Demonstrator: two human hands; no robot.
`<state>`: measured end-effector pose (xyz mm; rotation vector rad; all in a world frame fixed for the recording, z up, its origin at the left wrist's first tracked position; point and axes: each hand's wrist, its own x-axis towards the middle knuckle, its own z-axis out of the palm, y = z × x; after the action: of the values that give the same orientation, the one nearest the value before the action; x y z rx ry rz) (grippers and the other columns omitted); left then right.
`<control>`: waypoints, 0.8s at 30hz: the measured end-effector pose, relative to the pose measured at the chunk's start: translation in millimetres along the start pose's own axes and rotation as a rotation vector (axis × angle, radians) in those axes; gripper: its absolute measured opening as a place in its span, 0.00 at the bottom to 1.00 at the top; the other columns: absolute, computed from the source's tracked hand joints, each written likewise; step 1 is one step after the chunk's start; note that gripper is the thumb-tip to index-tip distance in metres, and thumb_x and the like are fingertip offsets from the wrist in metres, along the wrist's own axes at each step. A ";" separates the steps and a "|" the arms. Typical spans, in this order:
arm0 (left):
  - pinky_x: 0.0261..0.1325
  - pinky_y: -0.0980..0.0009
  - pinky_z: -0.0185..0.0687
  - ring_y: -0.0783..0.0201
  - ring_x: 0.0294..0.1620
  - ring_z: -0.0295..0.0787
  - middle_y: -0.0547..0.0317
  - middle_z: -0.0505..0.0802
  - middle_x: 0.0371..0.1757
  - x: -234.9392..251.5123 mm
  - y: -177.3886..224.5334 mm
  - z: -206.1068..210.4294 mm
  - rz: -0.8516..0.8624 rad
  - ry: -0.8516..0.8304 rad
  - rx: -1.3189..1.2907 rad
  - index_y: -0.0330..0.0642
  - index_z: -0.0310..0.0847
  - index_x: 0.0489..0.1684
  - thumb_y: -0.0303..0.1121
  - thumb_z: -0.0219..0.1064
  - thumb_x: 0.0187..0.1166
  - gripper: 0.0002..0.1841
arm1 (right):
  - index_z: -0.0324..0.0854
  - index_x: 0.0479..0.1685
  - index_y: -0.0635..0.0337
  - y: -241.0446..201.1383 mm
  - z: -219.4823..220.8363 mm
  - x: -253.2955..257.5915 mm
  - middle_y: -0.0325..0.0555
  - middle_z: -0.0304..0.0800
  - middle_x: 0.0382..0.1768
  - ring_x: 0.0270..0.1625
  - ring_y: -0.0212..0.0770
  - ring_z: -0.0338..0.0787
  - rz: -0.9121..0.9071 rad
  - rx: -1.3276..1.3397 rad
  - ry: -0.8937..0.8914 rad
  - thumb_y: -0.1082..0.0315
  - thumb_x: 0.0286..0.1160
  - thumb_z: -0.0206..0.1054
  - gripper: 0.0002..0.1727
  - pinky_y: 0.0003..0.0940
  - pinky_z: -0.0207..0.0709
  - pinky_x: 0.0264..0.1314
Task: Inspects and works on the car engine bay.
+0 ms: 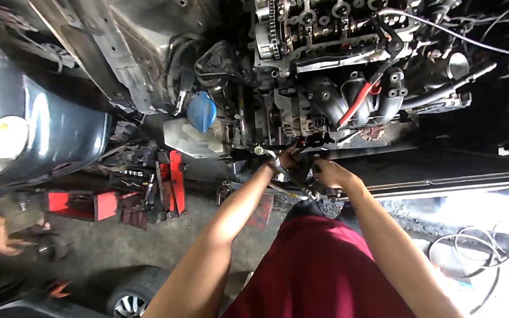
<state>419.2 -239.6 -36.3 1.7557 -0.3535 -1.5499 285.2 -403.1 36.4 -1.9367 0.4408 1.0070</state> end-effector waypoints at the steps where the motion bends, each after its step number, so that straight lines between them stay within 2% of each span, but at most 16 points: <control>1: 0.44 0.67 0.84 0.66 0.41 0.86 0.46 0.89 0.57 2.4 -2.0 -2.4 -0.028 -0.012 -0.040 0.50 0.45 0.96 0.17 0.70 0.69 0.50 | 0.80 0.67 0.65 -0.5 -0.4 -0.3 0.65 0.85 0.65 0.71 0.62 0.83 0.001 0.001 -0.006 0.62 0.87 0.61 0.19 0.65 0.71 0.74; 4: 0.31 0.71 0.79 0.68 0.30 0.81 0.49 0.89 0.48 7.4 -3.2 -7.9 -0.119 -0.026 -0.130 0.54 0.41 0.97 0.16 0.70 0.67 0.54 | 0.78 0.69 0.65 -2.3 -2.5 -1.5 0.66 0.83 0.67 0.73 0.62 0.82 0.009 0.006 -0.021 0.62 0.88 0.60 0.20 0.64 0.70 0.76; 5: 0.30 0.71 0.78 0.68 0.30 0.81 0.50 0.89 0.47 7.8 -3.2 -9.8 -0.139 -0.037 -0.161 0.56 0.41 0.97 0.17 0.69 0.68 0.53 | 0.78 0.70 0.66 -2.8 -3.2 -2.0 0.66 0.83 0.68 0.73 0.62 0.82 0.012 0.011 -0.023 0.62 0.88 0.60 0.20 0.64 0.70 0.76; 7: 0.28 0.72 0.77 0.68 0.28 0.81 0.51 0.89 0.45 8.7 -3.1 -13.0 -0.160 -0.055 -0.206 0.57 0.44 0.96 0.18 0.65 0.73 0.48 | 0.77 0.73 0.65 -2.8 -4.2 -1.7 0.66 0.83 0.69 0.74 0.62 0.82 0.016 0.018 -0.029 0.62 0.87 0.60 0.22 0.65 0.70 0.76; 10: 0.22 0.74 0.73 0.70 0.22 0.77 0.53 0.88 0.40 2.6 8.4 -10.9 -0.187 -0.041 -0.264 0.56 0.49 0.94 0.17 0.62 0.76 0.43 | 0.77 0.72 0.64 -3.5 -6.4 -0.8 0.66 0.83 0.68 0.74 0.62 0.81 0.016 0.011 -0.042 0.61 0.88 0.60 0.21 0.64 0.69 0.77; 12: 0.23 0.75 0.74 0.70 0.22 0.77 0.53 0.88 0.39 2.3 9.4 -9.7 -0.173 0.020 -0.184 0.53 0.54 0.92 0.20 0.64 0.79 0.39 | 0.77 0.72 0.64 -4.8 -7.6 -0.3 0.66 0.83 0.68 0.74 0.62 0.81 0.026 0.015 -0.046 0.62 0.87 0.60 0.21 0.65 0.69 0.77; 13: 0.29 0.73 0.76 0.69 0.27 0.78 0.53 0.88 0.42 4.1 7.3 -10.2 -0.149 0.062 -0.058 0.48 0.58 0.90 0.23 0.66 0.80 0.36 | 0.76 0.73 0.64 -6.3 -8.8 -0.6 0.67 0.82 0.69 0.75 0.62 0.80 0.036 0.017 -0.054 0.62 0.87 0.61 0.22 0.65 0.68 0.78; 14: 0.39 0.69 0.81 0.66 0.35 0.83 0.51 0.90 0.48 7.3 1.4 -11.5 -0.101 0.117 0.123 0.43 0.65 0.86 0.26 0.69 0.80 0.32 | 0.76 0.73 0.64 -7.5 -10.1 -1.1 0.67 0.81 0.70 0.75 0.62 0.80 0.043 0.019 -0.063 0.61 0.86 0.61 0.22 0.64 0.68 0.78; 15: 0.60 0.58 0.85 0.56 0.53 0.89 0.44 0.91 0.59 10.9 -5.8 -14.8 -0.070 0.166 0.311 0.38 0.70 0.82 0.30 0.71 0.79 0.29 | 0.75 0.74 0.63 -8.2 -11.9 -1.2 0.67 0.80 0.71 0.76 0.62 0.79 0.045 0.022 -0.073 0.61 0.86 0.63 0.23 0.64 0.68 0.78; 16: 0.71 0.47 0.80 0.47 0.64 0.88 0.38 0.89 0.66 13.8 -14.0 -18.0 -0.070 0.218 0.458 0.37 0.73 0.80 0.32 0.72 0.78 0.29 | 0.73 0.77 0.62 -8.4 -14.7 -0.2 0.66 0.79 0.73 0.77 0.61 0.78 0.043 0.024 -0.085 0.61 0.85 0.64 0.25 0.64 0.67 0.80; 17: 0.76 0.41 0.75 0.41 0.70 0.85 0.35 0.87 0.70 11.8 -17.0 -20.4 -0.102 0.259 0.558 0.38 0.73 0.80 0.35 0.72 0.77 0.30 | 0.71 0.80 0.60 -7.9 -17.6 1.8 0.65 0.78 0.75 0.79 0.60 0.77 0.039 0.030 -0.095 0.60 0.84 0.65 0.28 0.63 0.67 0.81; 19: 0.77 0.38 0.72 0.37 0.73 0.82 0.33 0.85 0.71 -6.7 -11.2 -21.0 -0.168 0.282 0.623 0.38 0.72 0.81 0.37 0.73 0.76 0.32 | 0.68 0.83 0.57 -6.2 -22.2 6.2 0.62 0.77 0.77 0.80 0.58 0.77 0.038 0.039 -0.108 0.58 0.83 0.66 0.31 0.62 0.66 0.82; 21: 0.81 0.39 0.68 0.36 0.78 0.77 0.31 0.82 0.74 -48.2 17.9 -14.7 -0.229 0.235 0.670 0.31 0.72 0.79 0.35 0.72 0.78 0.31 | 0.68 0.83 0.59 -6.4 -26.9 8.5 0.63 0.77 0.76 0.79 0.57 0.77 0.013 0.064 -0.122 0.59 0.83 0.67 0.31 0.60 0.66 0.82; 22: 0.83 0.40 0.65 0.36 0.80 0.74 0.30 0.81 0.75 -69.0 31.7 -10.4 -0.205 0.214 0.710 0.27 0.74 0.76 0.35 0.70 0.80 0.28 | 0.69 0.82 0.59 -4.6 -27.2 11.4 0.62 0.79 0.75 0.77 0.56 0.79 -0.005 0.072 -0.123 0.59 0.82 0.68 0.30 0.59 0.68 0.81; 24: 0.81 0.43 0.69 0.39 0.77 0.78 0.32 0.84 0.72 -96.1 41.6 -2.3 -0.153 0.281 0.693 0.28 0.79 0.70 0.37 0.67 0.82 0.24 | 0.72 0.80 0.57 1.1 -28.0 19.4 0.62 0.81 0.72 0.74 0.55 0.82 -0.046 0.094 -0.129 0.60 0.81 0.69 0.29 0.59 0.71 0.78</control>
<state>410.6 -204.7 62.1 2.5494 -0.6835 -1.3359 309.7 -425.5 28.3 -1.7794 0.3618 1.0562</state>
